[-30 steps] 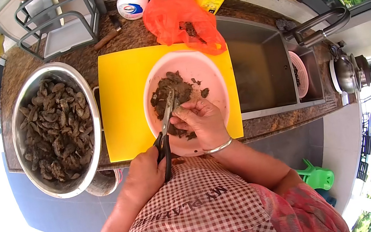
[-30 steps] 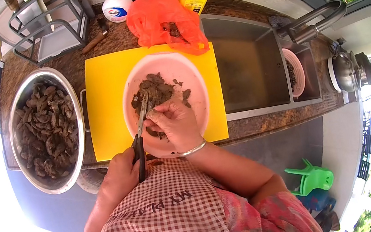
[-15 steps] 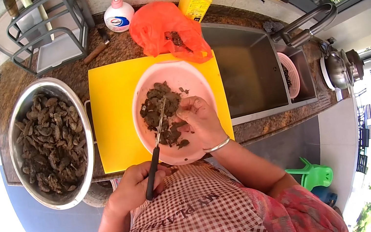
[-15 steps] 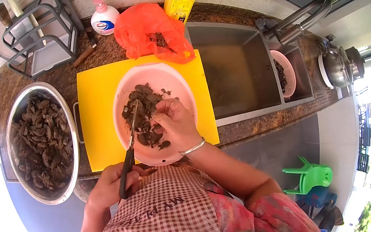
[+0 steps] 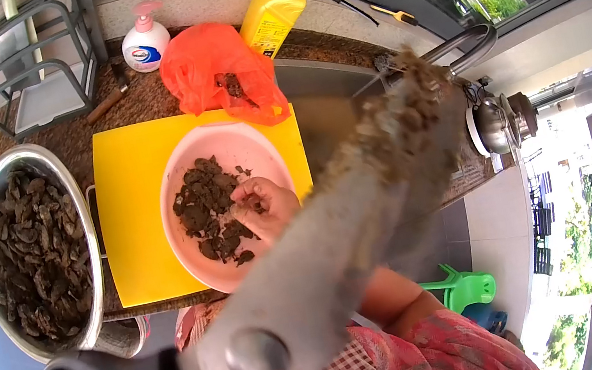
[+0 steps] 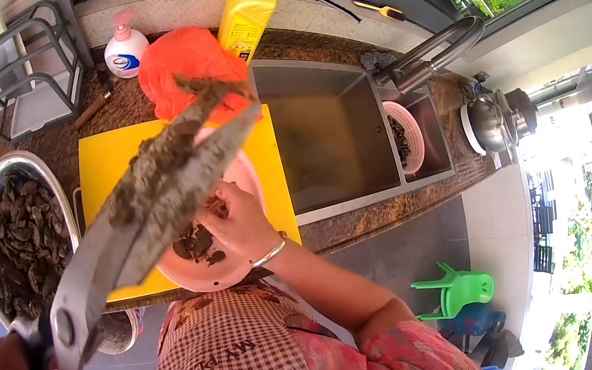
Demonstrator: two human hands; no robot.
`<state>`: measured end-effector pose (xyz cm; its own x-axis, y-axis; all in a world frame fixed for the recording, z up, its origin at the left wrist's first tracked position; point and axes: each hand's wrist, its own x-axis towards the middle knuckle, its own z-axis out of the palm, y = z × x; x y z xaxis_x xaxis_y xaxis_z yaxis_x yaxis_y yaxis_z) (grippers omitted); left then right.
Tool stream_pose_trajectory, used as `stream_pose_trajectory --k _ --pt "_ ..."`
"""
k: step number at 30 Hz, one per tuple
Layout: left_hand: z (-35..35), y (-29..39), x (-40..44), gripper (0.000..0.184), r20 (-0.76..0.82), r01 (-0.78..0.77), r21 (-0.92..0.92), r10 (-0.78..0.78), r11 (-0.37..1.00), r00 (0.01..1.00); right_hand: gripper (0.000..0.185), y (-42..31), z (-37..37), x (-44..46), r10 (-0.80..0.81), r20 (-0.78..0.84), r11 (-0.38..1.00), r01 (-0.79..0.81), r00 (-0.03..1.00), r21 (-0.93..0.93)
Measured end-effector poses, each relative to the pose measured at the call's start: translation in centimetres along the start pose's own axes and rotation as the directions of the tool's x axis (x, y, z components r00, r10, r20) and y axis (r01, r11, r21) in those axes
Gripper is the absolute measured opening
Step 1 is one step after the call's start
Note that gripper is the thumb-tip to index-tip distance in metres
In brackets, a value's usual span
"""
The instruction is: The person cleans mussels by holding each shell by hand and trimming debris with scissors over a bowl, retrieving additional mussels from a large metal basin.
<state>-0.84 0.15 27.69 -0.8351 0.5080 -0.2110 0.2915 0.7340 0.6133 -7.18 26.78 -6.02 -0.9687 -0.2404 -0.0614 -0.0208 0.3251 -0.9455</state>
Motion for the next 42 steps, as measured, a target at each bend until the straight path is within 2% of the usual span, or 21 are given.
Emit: stream_pose_trajectory --k 3,5,12,17,19,20,23,27,33,36,37,38,39,40,42 --pt "0.0 0.4 0.4 0.020 0.068 -0.110 0.101 0.103 0.989 0.992 0.023 -2.3 0.4 0.2 0.025 0.022 0.992 -0.022 0.999 -0.125" --pt "0.7 0.4 0.6 0.021 0.106 -0.139 0.113 0.127 0.984 0.986 0.023 -3.2 0.2 0.6 -0.063 0.094 0.962 0.085 0.994 -0.260" --pt "3.3 -0.7 0.6 0.023 0.158 -0.097 0.044 0.089 0.994 0.983 0.025 -3.0 1.8 3.1 -0.098 0.194 0.891 0.173 0.976 -0.421" --pt "5.5 -3.4 1.4 0.026 0.090 0.021 0.028 -0.024 0.999 0.996 0.027 -1.8 2.4 5.0 -0.209 0.227 0.763 0.304 0.951 -0.571" --pt "6.9 -5.7 2.2 0.027 0.023 0.127 0.028 -0.128 0.991 0.992 0.033 -1.4 2.8 5.8 -0.104 0.248 0.689 0.249 0.963 -0.680" --pt "7.8 -7.0 2.6 0.028 -0.022 0.173 0.026 -0.173 0.985 0.985 0.031 -1.0 2.8 6.4 -0.161 0.276 0.659 0.312 0.947 -0.685" --pt "10.8 -10.3 3.3 0.030 -0.139 0.260 -0.019 -0.260 0.966 0.956 0.026 -4.6 3.6 5.7 -0.015 0.307 0.536 0.267 0.952 -0.801" --pt "12.9 -12.0 3.1 0.030 -0.222 0.287 -0.130 -0.310 0.949 0.925 0.021 -3.9 4.4 6.1 -0.011 0.278 0.554 0.237 0.961 -0.798" --pt "14.6 -12.9 2.5 0.031 -0.248 0.289 -0.205 -0.335 0.935 0.909 0.031 -3.2 4.8 5.8 -0.033 0.293 0.554 0.261 0.956 -0.790" --pt "14.7 -13.0 1.5 0.029 -0.134 0.374 -0.367 -0.447 0.851 0.885 0.031 -4.1 3.5 4.9 -0.039 0.140 0.805 0.114 0.989 -0.582" --pt "15.4 -13.4 1.1 0.029 -0.118 0.348 -0.456 -0.443 0.819 0.888 0.029 -3.9 2.8 4.7 0.020 0.132 0.939 0.026 0.991 -0.342" --pt "16.4 -14.1 0.6 0.029 -0.100 0.322 -0.539 -0.438 0.778 0.893 0.027 -3.4 2.3 4.4 0.073 0.137 0.995 -0.064 0.988 -0.072" --pt "17.2 -14.5 0.2 0.030 -0.078 0.297 -0.616 -0.432 0.730 0.899 0.025 -3.2 1.5 4.1 0.116 0.152 0.967 -0.146 0.982 0.207" --pt "17.4 -14.4 -0.1 0.032 -0.026 0.315 -0.652 -0.436 0.689 0.900 0.022 -5.1 0.3 3.6 0.265 0.205 0.914 -0.313 0.942 0.257" --pt "17.5 -14.0 -0.5 0.036 0.079 0.360 -0.711 -0.440 0.604 0.894 0.022 -5.7 -1.1 2.8 0.309 0.243 0.768 -0.392 0.920 0.507"
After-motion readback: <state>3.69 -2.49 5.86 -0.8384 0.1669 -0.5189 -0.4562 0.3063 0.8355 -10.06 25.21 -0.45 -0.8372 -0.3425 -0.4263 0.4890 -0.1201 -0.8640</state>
